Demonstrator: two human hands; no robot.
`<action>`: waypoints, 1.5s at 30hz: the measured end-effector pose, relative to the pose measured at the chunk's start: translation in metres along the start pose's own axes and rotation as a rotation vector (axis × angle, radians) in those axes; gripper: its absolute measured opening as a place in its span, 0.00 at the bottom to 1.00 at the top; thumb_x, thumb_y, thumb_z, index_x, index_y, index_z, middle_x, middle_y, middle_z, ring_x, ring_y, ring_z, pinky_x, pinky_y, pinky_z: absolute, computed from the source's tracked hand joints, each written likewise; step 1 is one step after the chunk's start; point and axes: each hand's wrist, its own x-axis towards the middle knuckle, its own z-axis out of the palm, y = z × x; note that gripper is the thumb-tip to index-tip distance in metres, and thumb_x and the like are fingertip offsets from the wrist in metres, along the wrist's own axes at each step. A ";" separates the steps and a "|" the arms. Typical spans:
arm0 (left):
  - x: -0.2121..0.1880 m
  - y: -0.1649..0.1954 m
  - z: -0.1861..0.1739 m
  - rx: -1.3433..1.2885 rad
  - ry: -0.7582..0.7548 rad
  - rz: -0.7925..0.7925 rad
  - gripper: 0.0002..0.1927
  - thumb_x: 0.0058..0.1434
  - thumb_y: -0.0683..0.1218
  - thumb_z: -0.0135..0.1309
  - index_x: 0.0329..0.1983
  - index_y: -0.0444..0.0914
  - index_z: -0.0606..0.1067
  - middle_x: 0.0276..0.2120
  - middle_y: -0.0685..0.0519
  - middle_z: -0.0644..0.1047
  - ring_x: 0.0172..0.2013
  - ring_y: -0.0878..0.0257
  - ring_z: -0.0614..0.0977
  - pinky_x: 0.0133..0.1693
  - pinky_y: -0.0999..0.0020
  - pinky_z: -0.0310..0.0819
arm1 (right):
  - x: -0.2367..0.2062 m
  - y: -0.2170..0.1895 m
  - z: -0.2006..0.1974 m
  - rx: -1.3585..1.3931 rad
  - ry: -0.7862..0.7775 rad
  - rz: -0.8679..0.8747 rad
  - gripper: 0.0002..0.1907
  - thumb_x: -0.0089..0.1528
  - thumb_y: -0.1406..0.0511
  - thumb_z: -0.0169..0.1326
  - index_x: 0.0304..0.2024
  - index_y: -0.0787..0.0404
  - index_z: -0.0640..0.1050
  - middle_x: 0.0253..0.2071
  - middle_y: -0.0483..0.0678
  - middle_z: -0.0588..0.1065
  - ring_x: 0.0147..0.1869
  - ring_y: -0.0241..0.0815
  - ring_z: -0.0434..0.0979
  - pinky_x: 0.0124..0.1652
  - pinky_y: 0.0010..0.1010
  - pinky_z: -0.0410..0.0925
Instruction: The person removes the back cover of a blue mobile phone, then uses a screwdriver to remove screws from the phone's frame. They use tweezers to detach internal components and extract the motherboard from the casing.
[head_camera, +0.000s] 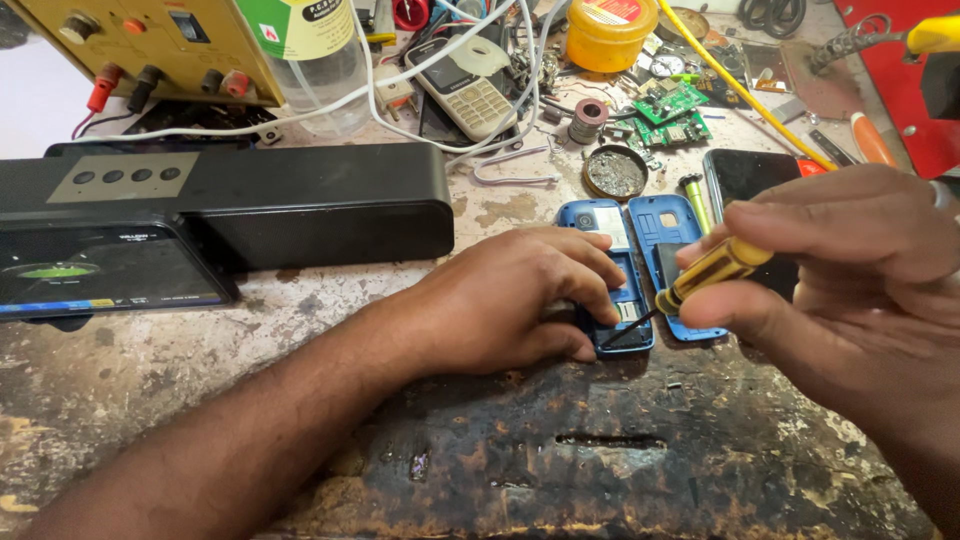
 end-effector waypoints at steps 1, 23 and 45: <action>0.000 0.000 0.000 -0.002 -0.002 -0.007 0.17 0.48 0.47 0.71 0.42 0.40 0.84 0.55 0.48 0.79 0.66 0.50 0.72 0.62 0.55 0.67 | -0.001 0.000 0.000 -0.023 0.016 0.011 0.27 0.58 0.71 0.65 0.57 0.58 0.71 0.55 0.49 0.72 0.53 0.40 0.82 0.53 0.28 0.78; 0.004 0.000 0.007 -0.012 0.036 -0.048 0.13 0.45 0.46 0.71 0.35 0.43 0.83 0.54 0.51 0.81 0.66 0.52 0.73 0.64 0.55 0.65 | 0.014 -0.009 0.001 0.044 -0.069 0.005 0.17 0.68 0.61 0.54 0.57 0.60 0.73 0.55 0.51 0.73 0.56 0.42 0.79 0.60 0.33 0.75; 0.004 -0.014 0.009 -0.022 0.074 0.077 0.11 0.47 0.43 0.70 0.33 0.41 0.81 0.49 0.51 0.82 0.61 0.52 0.75 0.70 0.45 0.52 | 0.041 -0.017 0.007 -0.138 -0.108 0.046 0.14 0.65 0.72 0.58 0.55 0.63 0.78 0.50 0.56 0.78 0.48 0.42 0.81 0.44 0.29 0.75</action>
